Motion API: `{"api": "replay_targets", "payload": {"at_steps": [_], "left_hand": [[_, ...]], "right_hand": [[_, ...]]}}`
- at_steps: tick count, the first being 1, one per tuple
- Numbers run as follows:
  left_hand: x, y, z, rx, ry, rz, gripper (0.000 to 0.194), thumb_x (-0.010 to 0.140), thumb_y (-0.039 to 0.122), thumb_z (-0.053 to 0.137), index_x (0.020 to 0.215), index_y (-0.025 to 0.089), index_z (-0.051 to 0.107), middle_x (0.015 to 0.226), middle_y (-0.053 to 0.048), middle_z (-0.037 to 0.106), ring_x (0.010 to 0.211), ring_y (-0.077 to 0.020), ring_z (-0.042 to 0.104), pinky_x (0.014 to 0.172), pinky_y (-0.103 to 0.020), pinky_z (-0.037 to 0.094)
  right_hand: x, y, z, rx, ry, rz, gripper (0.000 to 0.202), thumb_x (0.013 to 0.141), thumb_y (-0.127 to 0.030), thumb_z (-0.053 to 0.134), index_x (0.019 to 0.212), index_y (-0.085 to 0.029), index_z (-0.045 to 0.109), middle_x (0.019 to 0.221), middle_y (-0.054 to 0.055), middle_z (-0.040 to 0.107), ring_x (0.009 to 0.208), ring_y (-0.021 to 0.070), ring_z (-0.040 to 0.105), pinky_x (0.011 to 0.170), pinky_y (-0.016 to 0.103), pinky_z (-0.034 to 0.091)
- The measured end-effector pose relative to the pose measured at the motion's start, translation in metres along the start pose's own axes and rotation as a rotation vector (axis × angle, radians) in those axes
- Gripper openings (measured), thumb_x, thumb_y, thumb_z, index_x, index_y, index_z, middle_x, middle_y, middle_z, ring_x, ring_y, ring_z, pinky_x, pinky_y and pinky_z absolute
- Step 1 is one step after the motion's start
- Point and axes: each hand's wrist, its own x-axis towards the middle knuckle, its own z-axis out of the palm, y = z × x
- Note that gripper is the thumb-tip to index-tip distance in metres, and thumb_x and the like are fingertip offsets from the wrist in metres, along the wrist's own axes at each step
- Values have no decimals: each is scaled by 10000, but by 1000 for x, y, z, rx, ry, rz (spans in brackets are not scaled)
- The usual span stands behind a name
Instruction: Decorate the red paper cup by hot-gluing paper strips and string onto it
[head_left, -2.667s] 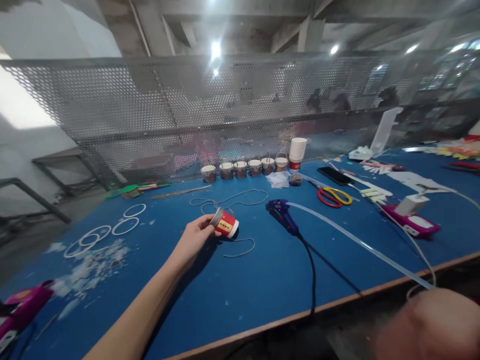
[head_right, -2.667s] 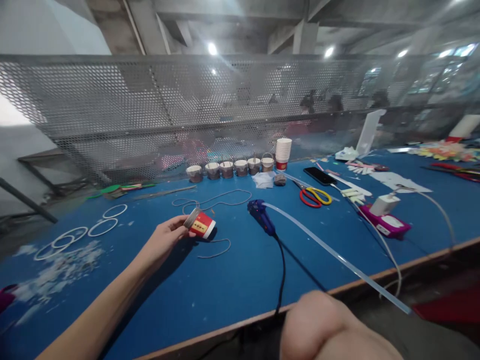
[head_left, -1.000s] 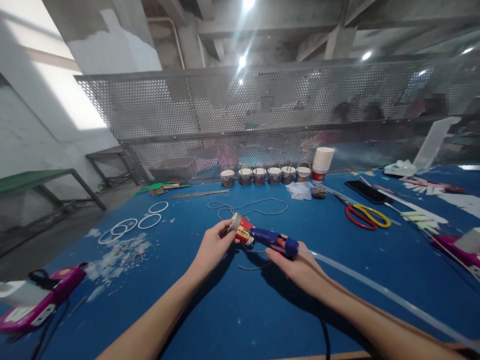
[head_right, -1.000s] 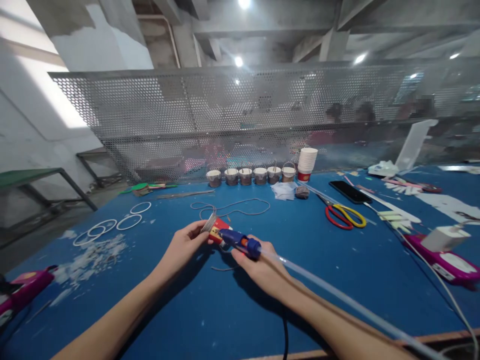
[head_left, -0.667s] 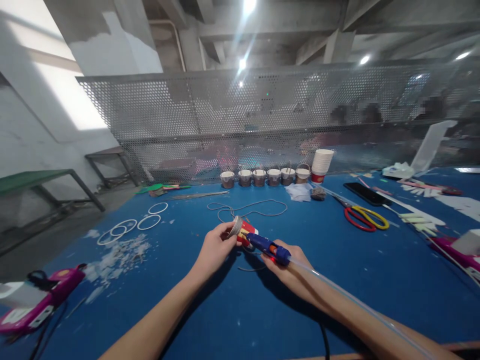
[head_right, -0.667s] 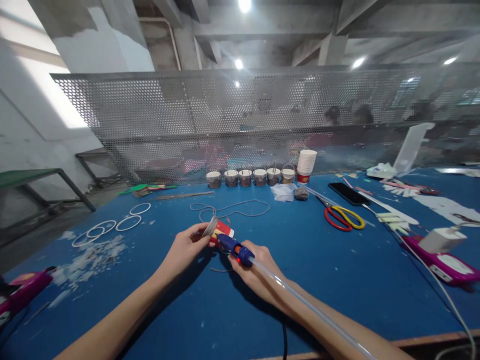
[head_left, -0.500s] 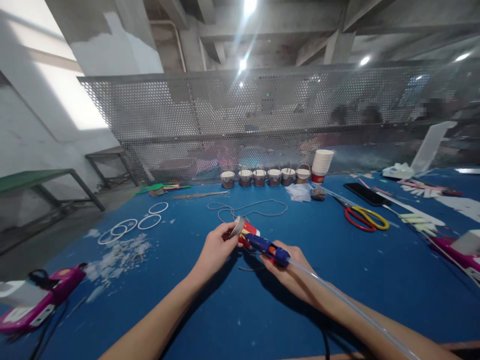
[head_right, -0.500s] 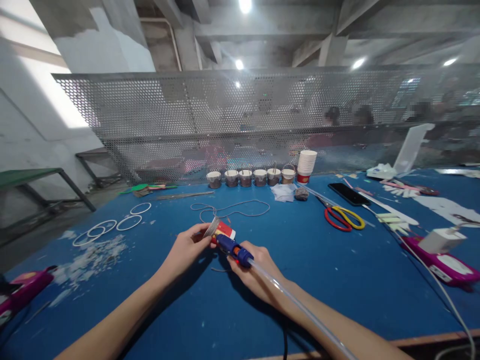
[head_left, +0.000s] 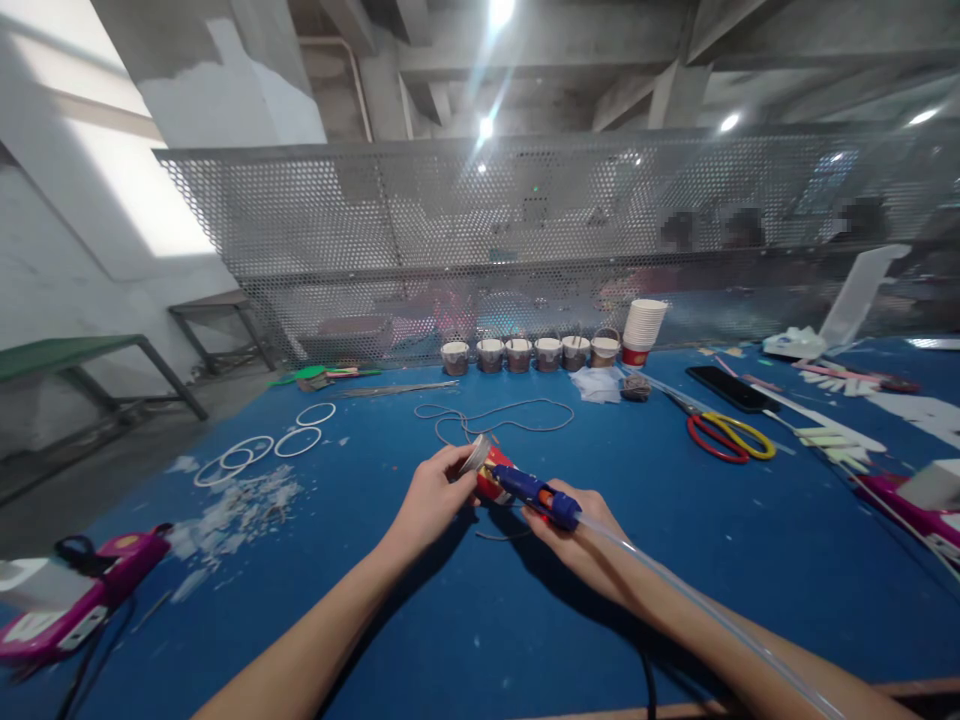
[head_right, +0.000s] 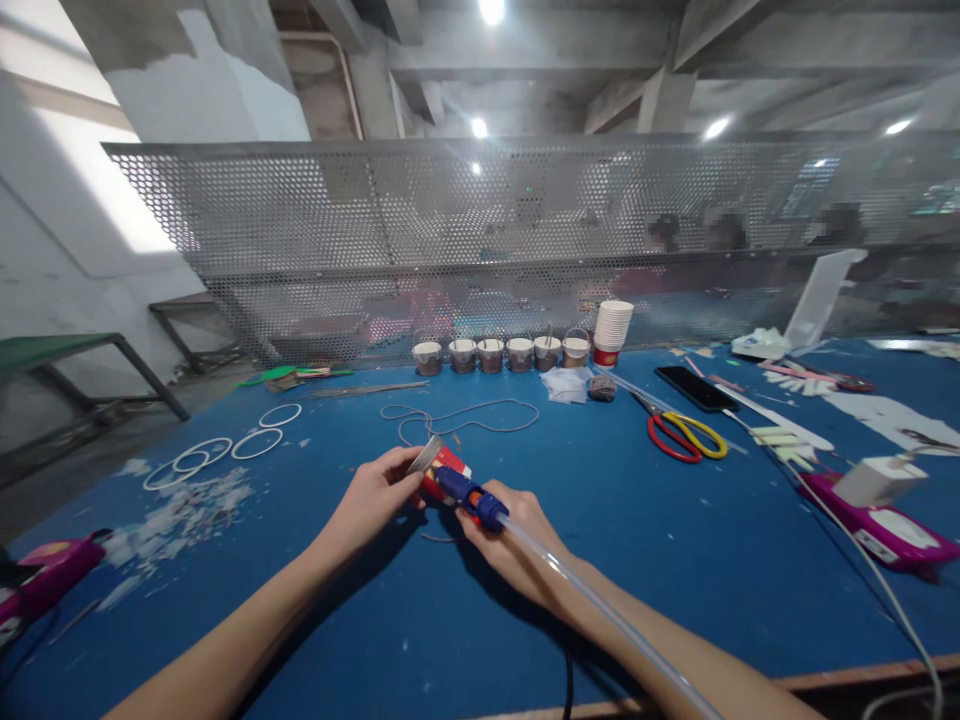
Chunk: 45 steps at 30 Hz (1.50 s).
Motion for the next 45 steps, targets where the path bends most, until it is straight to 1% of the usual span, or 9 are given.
{"api": "replay_targets", "payload": {"at_steps": [4,8,11,19,27,33,38,41,45], "left_hand": [[1,-1,-1,15,-16,9,409,687,222,548,1038,156,747,792,-25,612,482,-97,536,502,-257,471],[1,-2,-2,36,-44,4,423,709,228,546,1081,144,729,819,-33,629,481,-90,536,515,-260,474],[2,-3,-2,54,-33,-6,426,717,214,535,1093,151,723,813,-28,636,467,-82,529,512,-254,458],[2,-2,-3,56,-48,11,421,730,196,523,1099,160,721,801,-29,642,468,-77,505,505,-245,436],[2,-4,-3,93,-38,19,421,731,193,513,1096,160,722,810,-28,623,443,-70,504,492,-246,430],[1,-4,-4,99,-55,41,423,746,213,512,1113,170,716,818,-25,610,457,-76,517,499,-247,433],[1,-2,-4,113,-40,35,422,731,199,517,1097,165,725,812,-24,610,451,-75,508,502,-251,435],[1,-2,-3,109,-42,33,418,729,189,505,1082,168,729,809,-20,607,454,-73,507,510,-247,443],[1,-1,-2,103,-59,46,390,736,194,503,1049,165,733,804,-12,577,467,-74,516,523,-246,452]], "right_hand": [[1,-1,2,-16,0,-36,220,830,-381,492,676,-224,472,571,-13,554,491,116,479,491,218,363],[2,1,2,-3,27,-81,245,837,-391,487,661,-227,443,550,-20,533,469,110,471,469,210,357],[1,2,1,-3,40,-96,246,840,-385,492,659,-227,440,552,-20,543,470,109,480,470,206,368],[0,3,4,-54,43,-118,224,834,-368,486,661,-236,434,525,-28,511,438,111,468,443,210,340],[-1,2,2,-29,51,-116,243,849,-374,481,656,-236,429,538,-27,526,457,109,480,455,203,353],[-1,5,4,-86,45,-121,231,843,-374,490,665,-231,456,539,-20,535,440,109,471,460,206,363],[0,5,2,-56,64,-119,246,851,-380,485,660,-229,449,540,-22,545,449,108,480,456,202,364],[-1,5,4,-57,59,-138,233,846,-367,487,661,-230,452,540,-25,543,447,107,480,453,201,360],[-1,7,7,-110,86,-173,235,842,-361,480,648,-232,450,525,-27,524,419,107,462,454,212,352]]}}
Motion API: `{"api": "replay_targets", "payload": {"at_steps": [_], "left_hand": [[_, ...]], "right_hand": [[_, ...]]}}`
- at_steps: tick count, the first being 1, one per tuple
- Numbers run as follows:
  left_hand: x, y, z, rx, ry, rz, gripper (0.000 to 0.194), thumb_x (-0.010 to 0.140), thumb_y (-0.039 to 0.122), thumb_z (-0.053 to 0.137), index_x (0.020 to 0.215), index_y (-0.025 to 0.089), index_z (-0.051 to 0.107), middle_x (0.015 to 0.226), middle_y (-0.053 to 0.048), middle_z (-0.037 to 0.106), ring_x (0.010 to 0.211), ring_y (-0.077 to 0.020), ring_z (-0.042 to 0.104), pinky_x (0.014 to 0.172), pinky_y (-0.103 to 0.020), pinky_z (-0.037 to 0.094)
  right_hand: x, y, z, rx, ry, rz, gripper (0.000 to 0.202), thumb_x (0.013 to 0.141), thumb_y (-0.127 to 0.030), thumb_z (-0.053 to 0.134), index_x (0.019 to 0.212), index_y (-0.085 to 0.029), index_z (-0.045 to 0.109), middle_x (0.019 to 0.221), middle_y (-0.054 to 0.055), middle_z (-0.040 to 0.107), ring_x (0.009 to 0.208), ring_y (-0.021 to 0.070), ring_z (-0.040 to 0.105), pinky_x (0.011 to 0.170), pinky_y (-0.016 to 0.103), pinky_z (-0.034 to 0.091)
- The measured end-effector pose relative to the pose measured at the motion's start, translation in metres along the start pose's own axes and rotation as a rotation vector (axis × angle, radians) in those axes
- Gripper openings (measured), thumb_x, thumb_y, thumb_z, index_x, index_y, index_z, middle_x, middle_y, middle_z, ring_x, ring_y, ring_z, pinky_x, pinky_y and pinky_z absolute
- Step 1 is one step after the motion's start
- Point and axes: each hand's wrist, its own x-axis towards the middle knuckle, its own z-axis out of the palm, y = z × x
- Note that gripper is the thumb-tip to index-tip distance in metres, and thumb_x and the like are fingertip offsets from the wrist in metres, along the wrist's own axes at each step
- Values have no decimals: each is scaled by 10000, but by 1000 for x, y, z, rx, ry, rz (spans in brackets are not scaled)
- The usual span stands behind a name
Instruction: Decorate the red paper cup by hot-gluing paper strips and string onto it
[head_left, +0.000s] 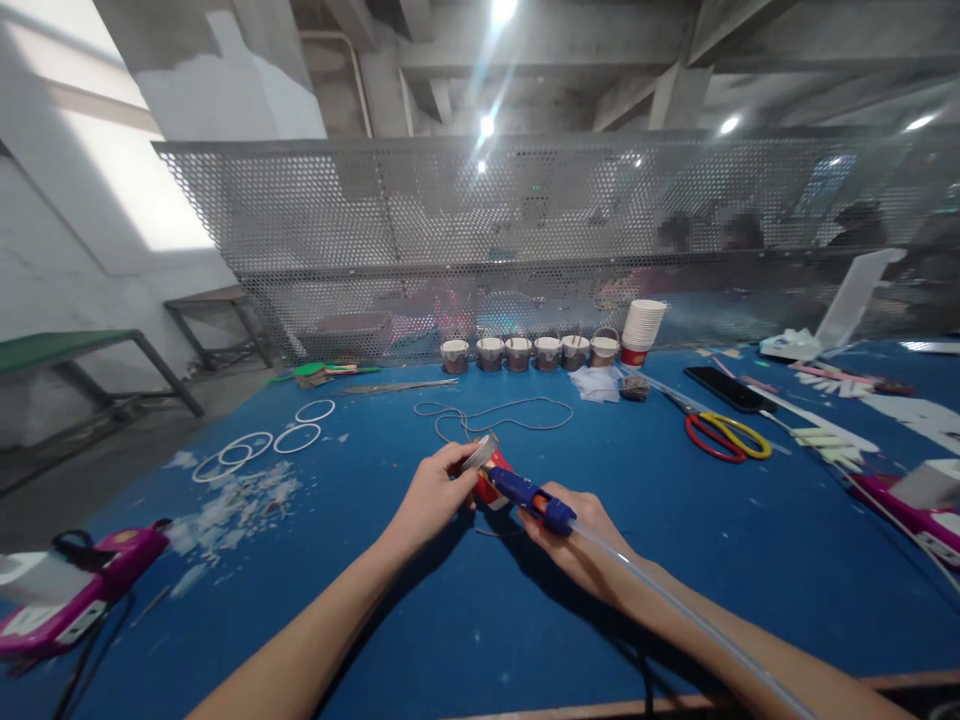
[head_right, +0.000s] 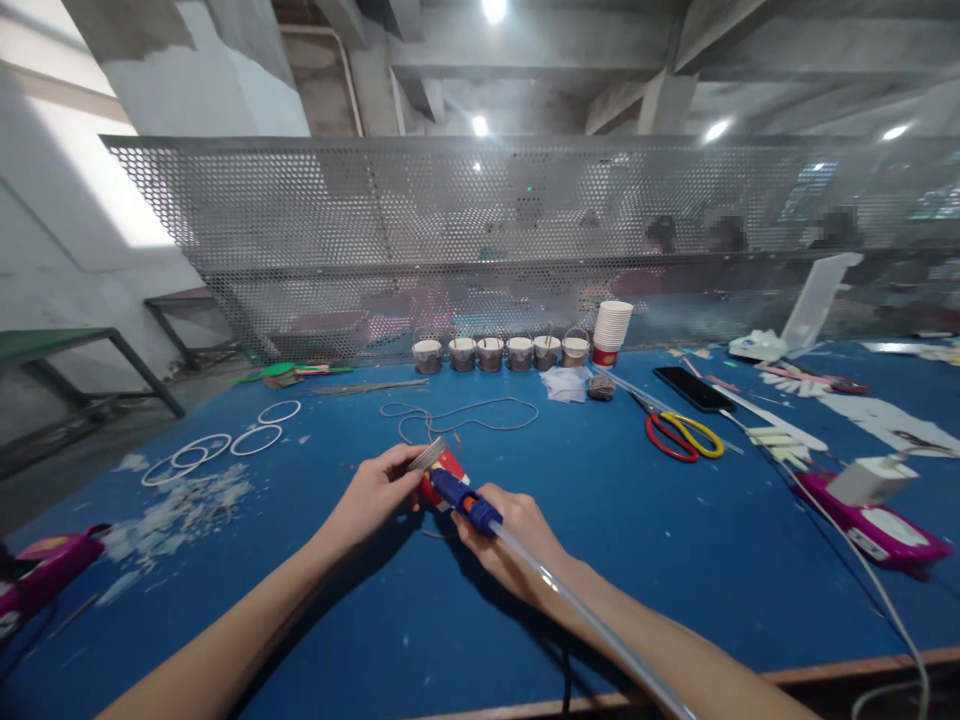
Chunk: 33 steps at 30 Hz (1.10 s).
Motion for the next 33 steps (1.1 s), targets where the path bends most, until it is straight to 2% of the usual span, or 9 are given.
{"api": "replay_targets", "payload": {"at_steps": [11,18,25,29,33], "left_hand": [[0,-4,-1,3,8,3,406,741,205,503,1082,174,721,831,-19,593,471,-76,523,523,-255,453],[-1,-1,0,-12,6,0,397,734,211,515,1065,172,730,819,-18,599,468,-75,517,527,-254,457],[0,-4,0,-15,-2,7,384,740,200,507,1048,175,736,816,-18,602,476,-78,524,535,-256,455],[1,-6,-1,-19,-15,13,398,749,207,510,1084,168,721,835,-21,597,471,-74,523,536,-257,457],[1,-3,-1,-18,-1,-6,373,738,193,515,1041,164,732,816,-18,592,465,-74,518,521,-253,448]], "right_hand": [[0,-2,-4,-8,-8,-22,237,857,-350,482,657,-229,448,518,-31,523,415,101,462,443,201,346],[2,-3,-7,-2,-33,33,240,853,-373,469,658,-235,444,541,-9,561,441,116,486,462,212,373],[1,-3,-4,-8,-29,16,237,838,-372,471,647,-243,420,518,-24,529,415,119,476,451,219,355],[1,-2,-3,1,-27,39,237,842,-376,467,652,-238,438,528,-19,534,432,119,486,465,217,366],[2,-3,-7,14,-15,62,260,852,-388,477,646,-233,438,531,-15,548,446,114,484,461,209,366]]}}
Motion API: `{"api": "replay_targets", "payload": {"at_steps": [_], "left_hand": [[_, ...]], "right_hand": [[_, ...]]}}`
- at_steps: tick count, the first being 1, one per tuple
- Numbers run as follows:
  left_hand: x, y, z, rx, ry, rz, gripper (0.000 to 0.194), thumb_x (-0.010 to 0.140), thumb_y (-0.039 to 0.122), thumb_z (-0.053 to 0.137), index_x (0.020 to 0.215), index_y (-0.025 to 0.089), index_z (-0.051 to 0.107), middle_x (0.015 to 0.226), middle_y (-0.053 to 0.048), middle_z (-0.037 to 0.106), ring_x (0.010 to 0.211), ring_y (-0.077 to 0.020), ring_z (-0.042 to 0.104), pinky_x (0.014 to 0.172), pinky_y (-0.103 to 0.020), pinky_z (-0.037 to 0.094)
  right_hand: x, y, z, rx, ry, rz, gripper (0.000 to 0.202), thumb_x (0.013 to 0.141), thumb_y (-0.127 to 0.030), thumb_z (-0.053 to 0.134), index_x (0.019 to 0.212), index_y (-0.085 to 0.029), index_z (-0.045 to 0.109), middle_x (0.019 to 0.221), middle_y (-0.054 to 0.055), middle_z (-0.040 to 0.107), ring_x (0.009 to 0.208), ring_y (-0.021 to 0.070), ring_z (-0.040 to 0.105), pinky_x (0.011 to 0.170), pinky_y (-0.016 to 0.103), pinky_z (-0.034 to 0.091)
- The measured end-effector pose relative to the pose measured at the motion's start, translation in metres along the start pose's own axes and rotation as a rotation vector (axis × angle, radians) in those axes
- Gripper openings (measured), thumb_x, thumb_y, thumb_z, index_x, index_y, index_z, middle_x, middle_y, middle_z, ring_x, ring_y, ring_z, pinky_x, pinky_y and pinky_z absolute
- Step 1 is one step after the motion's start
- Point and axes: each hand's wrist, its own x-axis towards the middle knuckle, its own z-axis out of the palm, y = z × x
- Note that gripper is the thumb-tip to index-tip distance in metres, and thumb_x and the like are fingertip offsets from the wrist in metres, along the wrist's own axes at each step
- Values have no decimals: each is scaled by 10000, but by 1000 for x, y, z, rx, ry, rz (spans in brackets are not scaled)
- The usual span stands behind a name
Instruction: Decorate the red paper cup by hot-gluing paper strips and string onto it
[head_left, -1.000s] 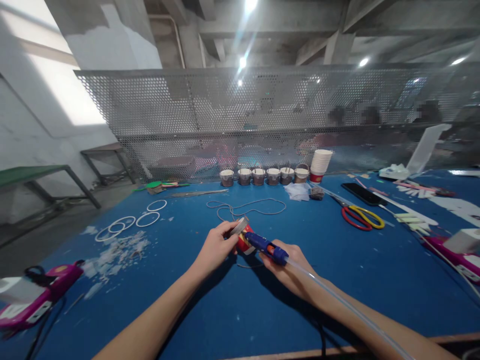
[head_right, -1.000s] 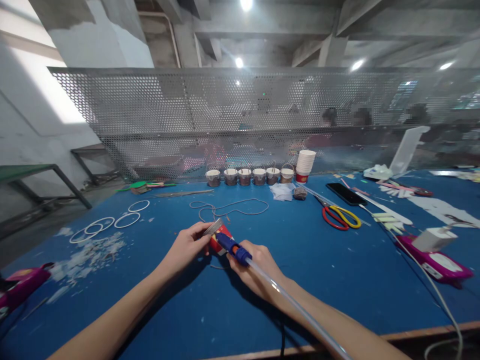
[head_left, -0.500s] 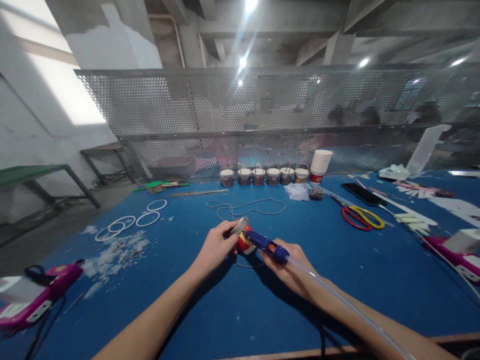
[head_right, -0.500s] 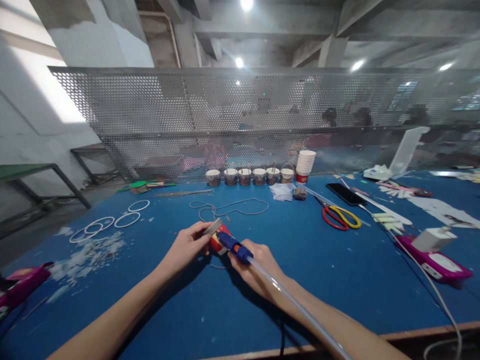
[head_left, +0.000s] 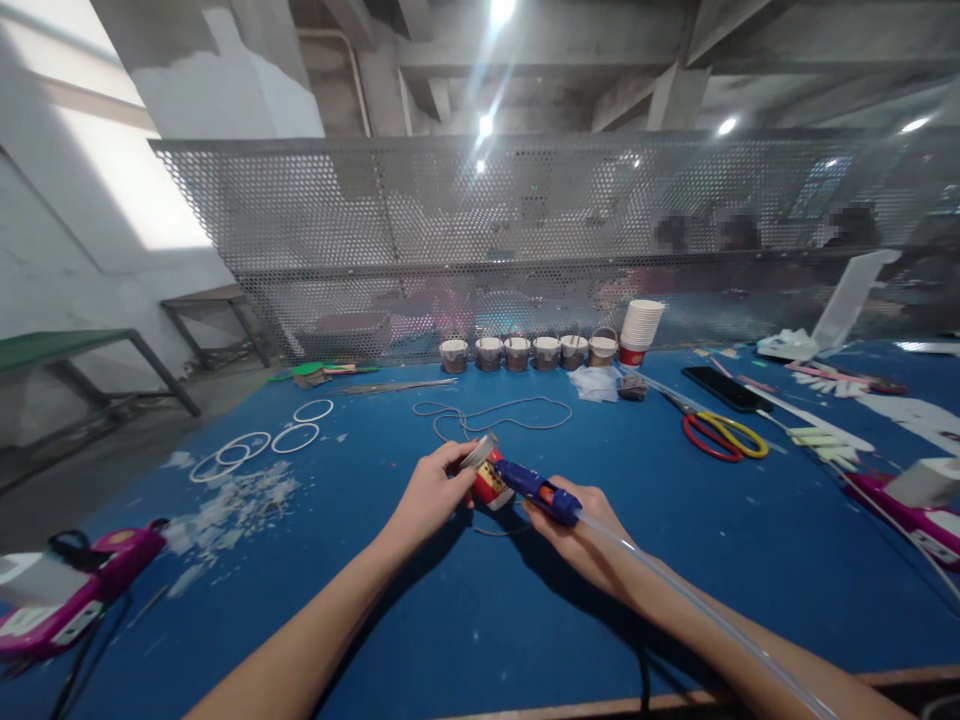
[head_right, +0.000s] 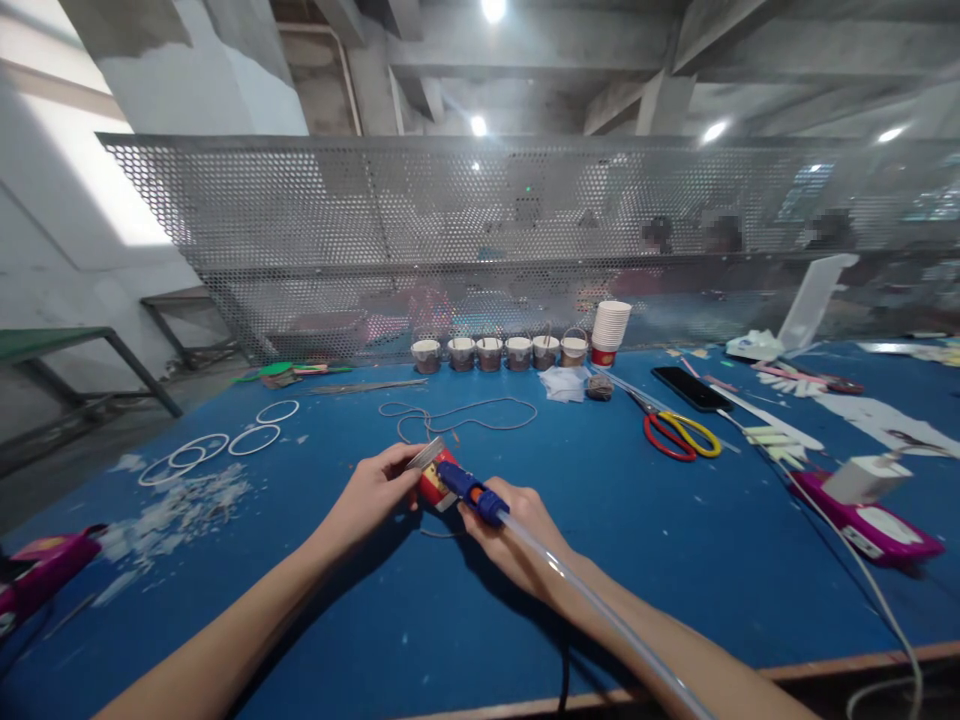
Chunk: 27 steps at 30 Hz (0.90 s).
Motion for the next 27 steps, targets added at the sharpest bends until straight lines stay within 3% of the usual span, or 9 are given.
{"api": "replay_targets", "payload": {"at_steps": [5,27], "left_hand": [[0,1,0,-8,7,-11,366,745,197,508,1029,168,736,803,-15,585,465,-76,527,526,-255,448],[-3,4,1,37,23,17,380,743,204,519,1056,186,734,791,-9,582,460,-77,513,505,-243,447]], "right_hand": [[-2,1,3,-40,-6,-57,236,850,-360,476,653,-230,462,532,-13,548,426,107,461,462,214,364],[0,1,1,-29,-5,-34,248,849,-372,478,645,-235,444,522,-17,547,427,113,473,463,213,369]]}}
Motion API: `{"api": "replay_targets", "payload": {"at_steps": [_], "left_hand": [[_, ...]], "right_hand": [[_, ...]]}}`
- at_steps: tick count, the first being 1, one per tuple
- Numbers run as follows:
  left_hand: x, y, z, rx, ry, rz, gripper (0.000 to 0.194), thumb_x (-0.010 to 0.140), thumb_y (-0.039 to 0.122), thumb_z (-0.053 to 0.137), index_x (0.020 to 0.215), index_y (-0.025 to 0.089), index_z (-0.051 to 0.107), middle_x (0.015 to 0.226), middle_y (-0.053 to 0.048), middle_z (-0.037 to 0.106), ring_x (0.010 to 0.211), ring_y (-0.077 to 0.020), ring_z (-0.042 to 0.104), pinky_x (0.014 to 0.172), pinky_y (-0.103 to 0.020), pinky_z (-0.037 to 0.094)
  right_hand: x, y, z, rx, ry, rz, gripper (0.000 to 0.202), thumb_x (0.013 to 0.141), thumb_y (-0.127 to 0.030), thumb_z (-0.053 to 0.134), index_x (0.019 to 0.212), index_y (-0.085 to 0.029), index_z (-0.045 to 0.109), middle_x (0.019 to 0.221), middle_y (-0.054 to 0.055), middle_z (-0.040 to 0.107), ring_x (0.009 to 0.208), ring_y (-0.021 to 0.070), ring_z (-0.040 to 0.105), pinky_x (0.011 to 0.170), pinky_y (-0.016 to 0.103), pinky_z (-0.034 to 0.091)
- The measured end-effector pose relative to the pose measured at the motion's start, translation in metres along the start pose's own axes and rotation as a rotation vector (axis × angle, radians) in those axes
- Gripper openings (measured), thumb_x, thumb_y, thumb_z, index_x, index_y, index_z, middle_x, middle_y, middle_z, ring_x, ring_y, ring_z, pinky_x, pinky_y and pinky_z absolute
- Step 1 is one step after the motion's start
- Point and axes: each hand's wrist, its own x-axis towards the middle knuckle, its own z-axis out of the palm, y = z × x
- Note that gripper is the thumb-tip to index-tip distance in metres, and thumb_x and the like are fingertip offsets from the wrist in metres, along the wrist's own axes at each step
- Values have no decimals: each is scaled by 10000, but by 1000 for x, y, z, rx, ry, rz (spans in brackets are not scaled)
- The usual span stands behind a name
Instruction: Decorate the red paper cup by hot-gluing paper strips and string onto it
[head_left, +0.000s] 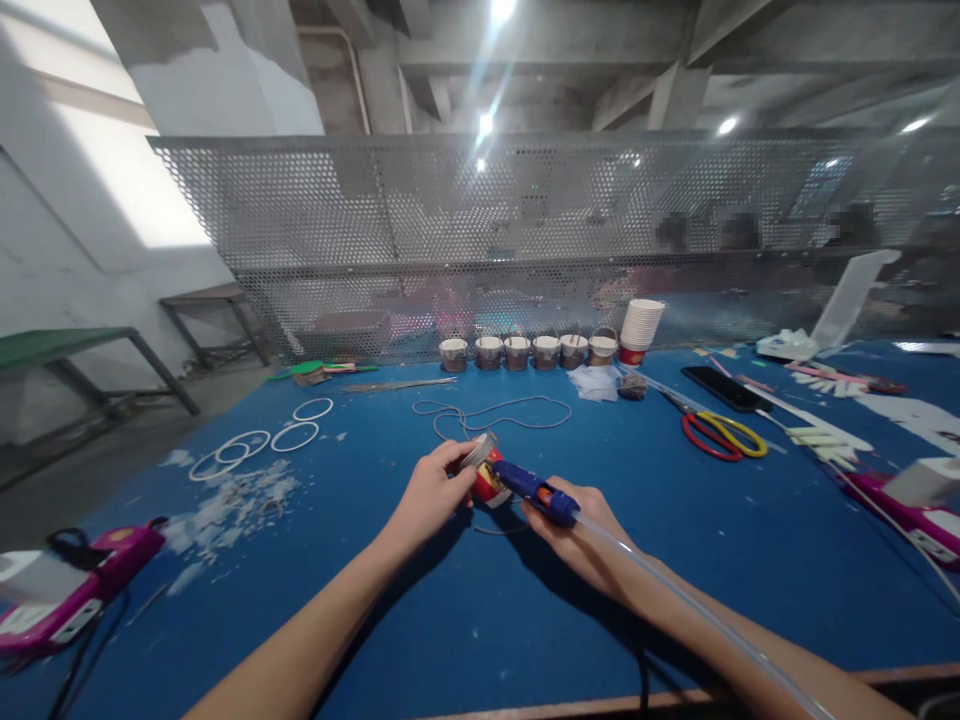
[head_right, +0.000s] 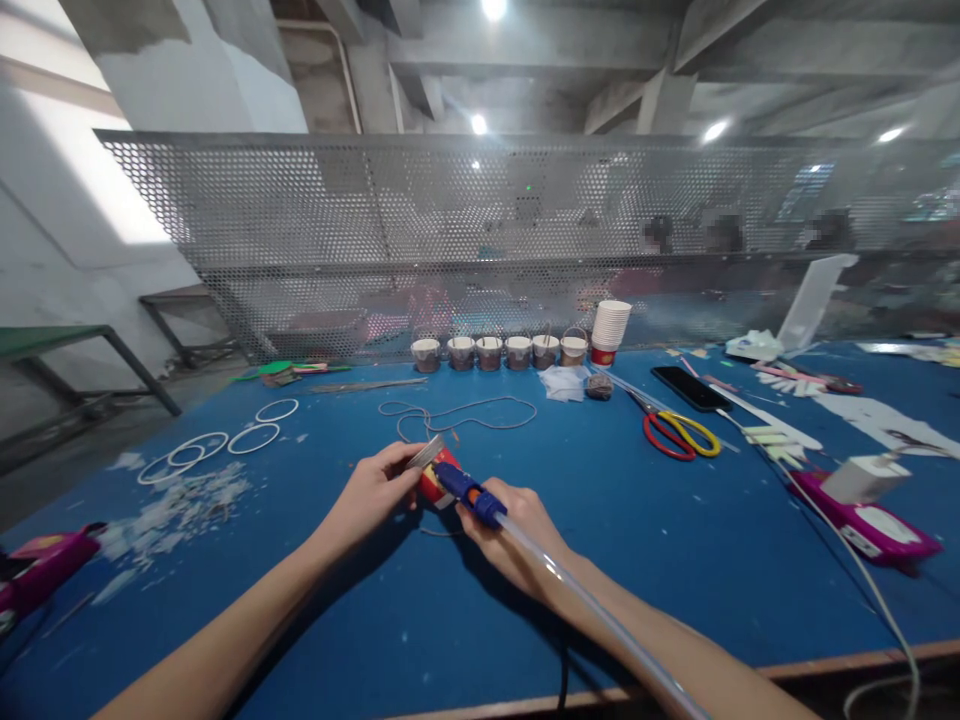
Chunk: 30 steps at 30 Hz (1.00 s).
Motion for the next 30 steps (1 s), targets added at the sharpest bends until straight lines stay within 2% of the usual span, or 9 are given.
{"api": "replay_targets", "payload": {"at_steps": [6,12,19,30], "left_hand": [[-1,0,1,9,-4,10,395,741,207,502,1066,163,723,795,-6,558,480,-82,518,525,-250,446],[0,-1,0,32,1,40,382,739,208,496,1039,161,728,797,-7,554,486,-86,521,550,-265,456],[1,-1,0,49,8,45,384,733,195,493,1037,153,721,778,6,528,491,-84,517,548,-254,456],[2,-8,2,85,16,105,363,745,204,482,1015,172,723,767,11,520,532,-96,521,548,-245,447]], "right_hand": [[-2,0,3,3,13,-24,234,846,-366,479,654,-237,443,524,-19,537,412,116,469,454,221,351],[-1,-3,0,25,-1,13,246,843,-377,480,647,-240,423,524,-18,537,427,121,481,450,217,360],[-1,0,4,-49,13,-40,240,848,-351,466,641,-232,446,515,-15,541,410,106,449,460,218,352],[-2,4,6,-37,22,-56,235,849,-345,481,644,-238,443,521,-19,538,410,115,467,464,222,350]]}}
